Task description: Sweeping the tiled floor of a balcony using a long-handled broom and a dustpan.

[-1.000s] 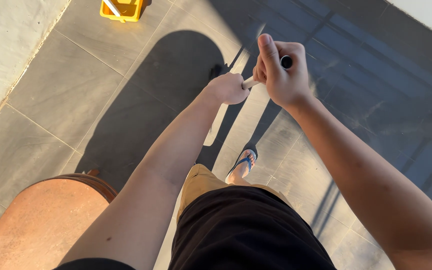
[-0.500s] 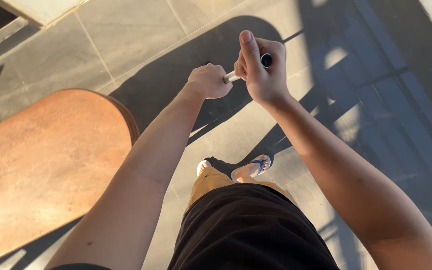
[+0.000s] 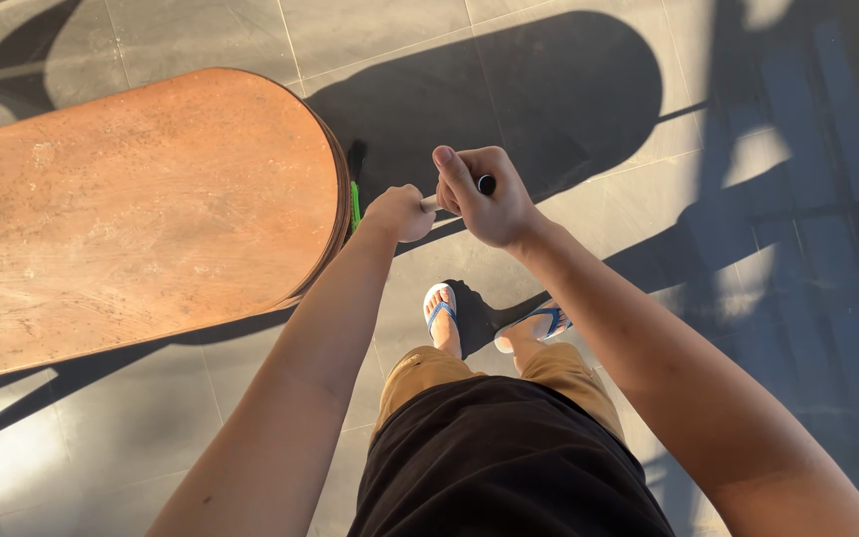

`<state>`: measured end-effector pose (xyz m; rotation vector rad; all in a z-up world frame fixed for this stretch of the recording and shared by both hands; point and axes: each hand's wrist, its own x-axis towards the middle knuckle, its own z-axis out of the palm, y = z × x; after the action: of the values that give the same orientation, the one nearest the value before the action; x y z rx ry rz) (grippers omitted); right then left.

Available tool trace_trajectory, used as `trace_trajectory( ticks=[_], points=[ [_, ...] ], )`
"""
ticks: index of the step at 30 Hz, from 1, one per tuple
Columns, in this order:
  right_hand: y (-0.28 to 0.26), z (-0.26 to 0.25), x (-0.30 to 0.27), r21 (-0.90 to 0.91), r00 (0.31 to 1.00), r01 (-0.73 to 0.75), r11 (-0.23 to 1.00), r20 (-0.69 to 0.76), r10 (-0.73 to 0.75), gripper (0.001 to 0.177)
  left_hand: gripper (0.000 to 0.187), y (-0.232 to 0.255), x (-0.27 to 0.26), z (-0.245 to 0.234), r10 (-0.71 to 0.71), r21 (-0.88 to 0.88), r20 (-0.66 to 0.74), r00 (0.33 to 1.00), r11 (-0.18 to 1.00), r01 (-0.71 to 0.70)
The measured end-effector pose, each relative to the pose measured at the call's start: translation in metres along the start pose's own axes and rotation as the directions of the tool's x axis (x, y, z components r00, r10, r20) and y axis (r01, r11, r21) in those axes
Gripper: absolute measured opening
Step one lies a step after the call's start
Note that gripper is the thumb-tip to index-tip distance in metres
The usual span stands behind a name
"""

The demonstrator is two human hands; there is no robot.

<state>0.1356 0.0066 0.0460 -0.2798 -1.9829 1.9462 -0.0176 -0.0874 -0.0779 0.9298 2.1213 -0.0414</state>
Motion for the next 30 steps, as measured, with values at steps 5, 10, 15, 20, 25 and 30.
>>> trace_trajectory(
  ticks=[5, 10, 15, 20, 25, 30],
  points=[
    [-0.017, -0.022, -0.017, -0.048, 0.999, -0.020, 0.999, 0.036, 0.022, 0.067, 0.031, 0.037, -0.016, 0.012, -0.011, -0.161, -0.036, 0.999, 0.987, 0.005],
    [-0.041, -0.093, -0.054, -0.080, 0.999, -0.025, 0.997, 0.025, 0.027, 0.066, 0.032, 0.124, -0.015, 0.033, 0.065, -0.255, -0.068, 0.996, 0.963, -0.080],
    [-0.062, -0.185, -0.120, -0.154, 0.997, -0.053, 0.987, -0.070, 0.042, 0.065, 0.034, 0.237, -0.002, 0.078, 0.234, -0.248, -0.107, 0.966, 0.935, -0.254],
    [-0.082, -0.246, -0.176, -0.219, 0.985, -0.050, 0.975, -0.169, 0.012, 0.068, 0.035, 0.326, -0.006, 0.111, 0.339, -0.217, -0.078, 0.938, 0.912, -0.348],
    [-0.100, -0.261, -0.181, -0.264, 0.976, 0.040, 0.964, -0.197, -0.095, 0.068, 0.037, 0.352, -0.033, 0.079, 0.404, -0.072, -0.084, 0.911, 0.910, -0.409],
    [-0.104, -0.228, -0.150, -0.119, 0.952, 0.131, 0.984, -0.263, -0.158, 0.067, 0.036, 0.311, -0.064, 0.036, 0.388, 0.080, -0.146, 0.910, 0.921, -0.380]
  ],
)
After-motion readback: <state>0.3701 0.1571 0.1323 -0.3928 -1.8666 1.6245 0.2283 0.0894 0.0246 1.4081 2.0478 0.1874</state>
